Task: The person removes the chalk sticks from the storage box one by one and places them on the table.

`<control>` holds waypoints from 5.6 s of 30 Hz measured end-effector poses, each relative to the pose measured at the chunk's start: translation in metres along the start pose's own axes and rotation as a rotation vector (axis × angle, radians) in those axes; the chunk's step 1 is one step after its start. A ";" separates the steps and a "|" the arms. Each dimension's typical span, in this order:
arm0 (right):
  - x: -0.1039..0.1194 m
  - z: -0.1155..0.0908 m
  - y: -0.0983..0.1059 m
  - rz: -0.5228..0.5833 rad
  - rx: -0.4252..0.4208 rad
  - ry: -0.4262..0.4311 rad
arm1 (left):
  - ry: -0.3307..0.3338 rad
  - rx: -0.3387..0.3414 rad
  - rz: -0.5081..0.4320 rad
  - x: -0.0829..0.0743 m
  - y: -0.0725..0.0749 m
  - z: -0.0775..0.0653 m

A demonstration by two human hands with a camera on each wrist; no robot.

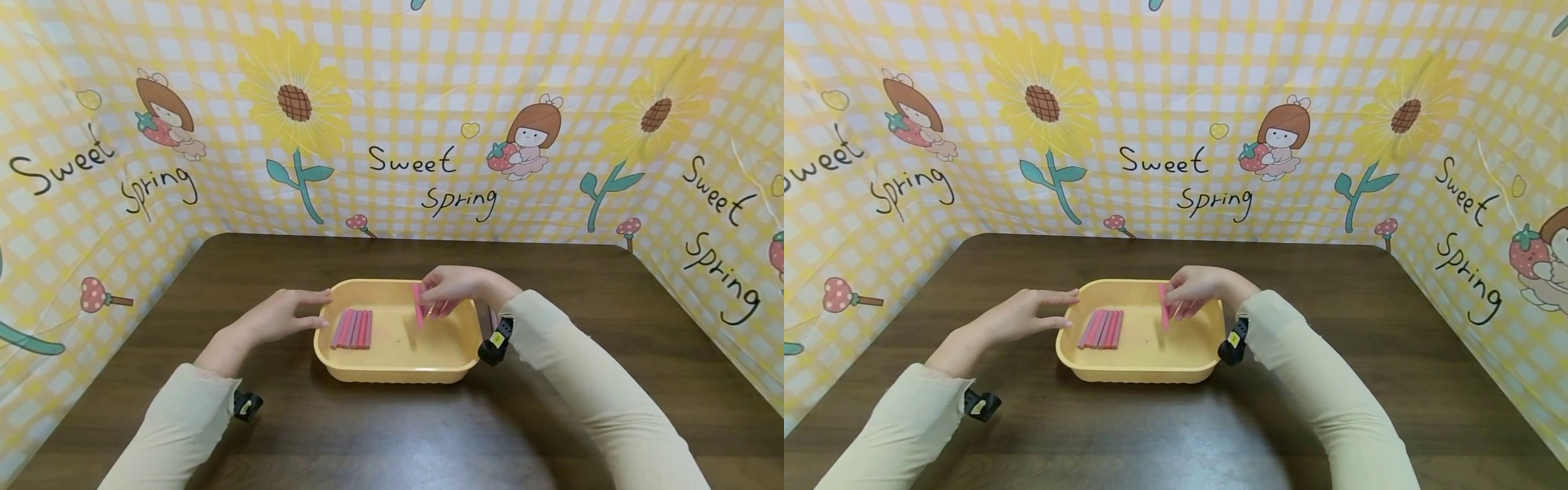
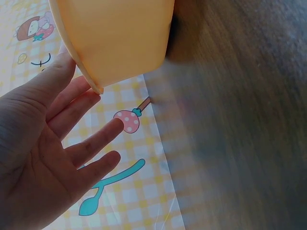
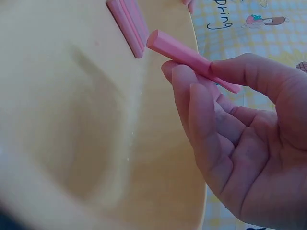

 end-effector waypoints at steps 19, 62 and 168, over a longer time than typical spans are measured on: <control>-0.025 -0.027 0.009 0.053 -0.033 0.042 | -0.005 0.003 -0.001 0.000 0.000 0.000; -0.102 -0.072 0.018 0.271 -0.138 0.072 | -0.007 0.000 -0.008 0.001 0.000 -0.001; -0.026 -0.068 0.028 0.020 -0.228 0.061 | 0.006 -0.015 -0.037 0.000 0.001 -0.004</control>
Point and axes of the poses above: each hand's wrist, its own z-axis towards the middle knuckle, its own y-axis out of the back of the hand, x = y × z, the point moved 8 cm from there along z, towards the middle knuckle, and after that the axes turned 13 degrees about -z, right-handed, at the moved point
